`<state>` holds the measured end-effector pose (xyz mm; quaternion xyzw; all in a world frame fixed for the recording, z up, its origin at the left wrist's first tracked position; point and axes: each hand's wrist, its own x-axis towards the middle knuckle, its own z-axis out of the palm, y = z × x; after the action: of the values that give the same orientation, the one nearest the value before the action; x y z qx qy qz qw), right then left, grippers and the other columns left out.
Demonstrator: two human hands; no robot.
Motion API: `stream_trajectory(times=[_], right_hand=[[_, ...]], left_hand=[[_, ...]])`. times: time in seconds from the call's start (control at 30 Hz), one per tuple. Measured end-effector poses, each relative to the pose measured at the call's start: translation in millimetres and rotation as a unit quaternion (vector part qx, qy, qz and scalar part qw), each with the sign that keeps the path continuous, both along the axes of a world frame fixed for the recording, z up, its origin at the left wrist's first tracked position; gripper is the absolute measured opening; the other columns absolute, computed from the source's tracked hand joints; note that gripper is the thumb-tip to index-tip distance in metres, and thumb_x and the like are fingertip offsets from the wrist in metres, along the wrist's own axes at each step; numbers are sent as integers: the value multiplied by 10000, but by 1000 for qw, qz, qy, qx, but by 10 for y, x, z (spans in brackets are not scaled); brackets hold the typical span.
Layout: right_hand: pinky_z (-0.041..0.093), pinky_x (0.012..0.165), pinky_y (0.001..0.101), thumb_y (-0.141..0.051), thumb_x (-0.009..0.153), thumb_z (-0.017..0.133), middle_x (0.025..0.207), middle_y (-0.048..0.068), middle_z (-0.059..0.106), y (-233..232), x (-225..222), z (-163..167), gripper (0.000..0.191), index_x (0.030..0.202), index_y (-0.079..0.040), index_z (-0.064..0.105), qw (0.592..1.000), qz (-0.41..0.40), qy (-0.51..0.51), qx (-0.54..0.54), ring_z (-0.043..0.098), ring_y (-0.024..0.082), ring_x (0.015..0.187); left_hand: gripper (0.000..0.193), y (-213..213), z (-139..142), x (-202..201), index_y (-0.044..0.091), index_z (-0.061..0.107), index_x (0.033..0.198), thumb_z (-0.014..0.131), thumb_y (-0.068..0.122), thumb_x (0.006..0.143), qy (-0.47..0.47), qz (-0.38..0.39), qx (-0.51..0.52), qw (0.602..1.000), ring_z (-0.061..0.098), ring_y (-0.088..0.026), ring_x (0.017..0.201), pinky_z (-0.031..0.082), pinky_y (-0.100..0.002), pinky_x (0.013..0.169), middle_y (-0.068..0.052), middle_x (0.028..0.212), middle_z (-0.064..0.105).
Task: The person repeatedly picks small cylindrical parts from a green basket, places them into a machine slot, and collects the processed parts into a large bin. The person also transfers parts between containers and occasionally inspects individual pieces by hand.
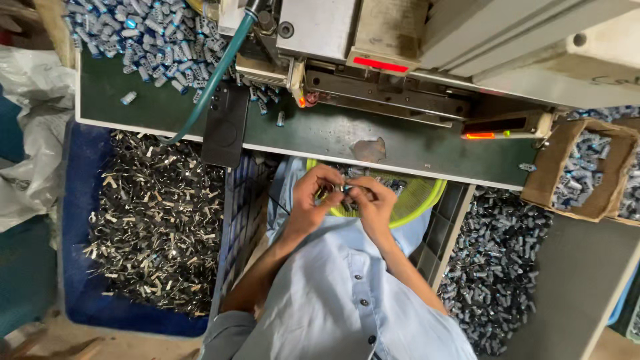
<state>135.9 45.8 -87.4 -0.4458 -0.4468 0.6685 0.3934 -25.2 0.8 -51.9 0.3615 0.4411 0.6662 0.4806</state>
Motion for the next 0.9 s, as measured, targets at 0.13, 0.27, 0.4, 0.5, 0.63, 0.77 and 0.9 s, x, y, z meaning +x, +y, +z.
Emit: stream_trajectory(times=[0.13, 0.27, 0.4, 0.5, 0.63, 0.77, 0.9], right_hand=[[537, 753, 259, 180, 862, 661, 1082, 163, 734, 0, 160, -244, 224, 1042, 46, 664, 985, -35, -69, 157, 680, 171, 934], [587, 906, 290, 229, 912, 575, 1138, 204, 695, 102, 210, -192, 323, 1140, 7, 516, 990, -47, 81, 102, 697, 205, 1064], [575, 792, 263, 222, 907, 531, 1161, 222, 694, 109, 148, -113, 339, 1134, -20, 465, 988, -26, 92, 125, 693, 200, 1001], [599, 792, 315, 236, 889, 547, 1039, 193, 691, 149, 66, -114, 338, 1077, -39, 491, 989, -61, 71, 112, 713, 247, 976], [523, 665, 297, 194, 860, 582, 981, 152, 650, 313, 21, -90, 331, 1035, -71, 490, 916, -98, 320, -222, 614, 206, 780], [536, 648, 372, 88, 1072, 653, 797, 130, 542, 640, 75, 67, 236, 989, -58, 487, 980, -84, 174, -46, 603, 267, 752], [561, 784, 362, 143, 993, 781, 1016, 166, 635, 1313, 82, 187, 321, 1146, -20, 551, 929, -139, -60, 337, 672, 248, 821]], left_hand=[[179, 112, 68, 114, 6, 617, 971, 714, -16, 823, 152, 36, -90, 984, 675, -122, 782, 555, -259, 724, -77, 884, 664], [150, 173, 184, 87, 35, 651, 981, 729, 12, 854, 276, 16, -5, 961, 682, -141, 692, 537, -271, 664, -80, 794, 683], [136, 196, 362, 45, 35, 663, 989, 733, 30, 873, 275, 1, -8, 962, 672, -134, 623, 508, -266, 603, -70, 742, 683], [144, 119, 464, -41, 49, 665, 1020, 731, 56, 892, 266, -21, -13, 964, 703, -127, 680, 540, -260, 630, -61, 802, 708], [158, -167, 360, -424, 52, 635, 881, 747, 151, 934, -152, -165, -85, 971, 555, -111, 521, 446, -274, 490, -49, 687, 594], [269, -269, -74, -581, 22, 679, 958, 673, 291, 959, -160, -175, -108, 965, 594, -151, 534, 485, -277, 488, -99, 756, 670], [265, -167, -496, -334, 29, 717, 1086, 641, 257, 974, 196, -189, -161, 949, 705, -251, 739, 576, -334, 669, -124, 903, 748]])
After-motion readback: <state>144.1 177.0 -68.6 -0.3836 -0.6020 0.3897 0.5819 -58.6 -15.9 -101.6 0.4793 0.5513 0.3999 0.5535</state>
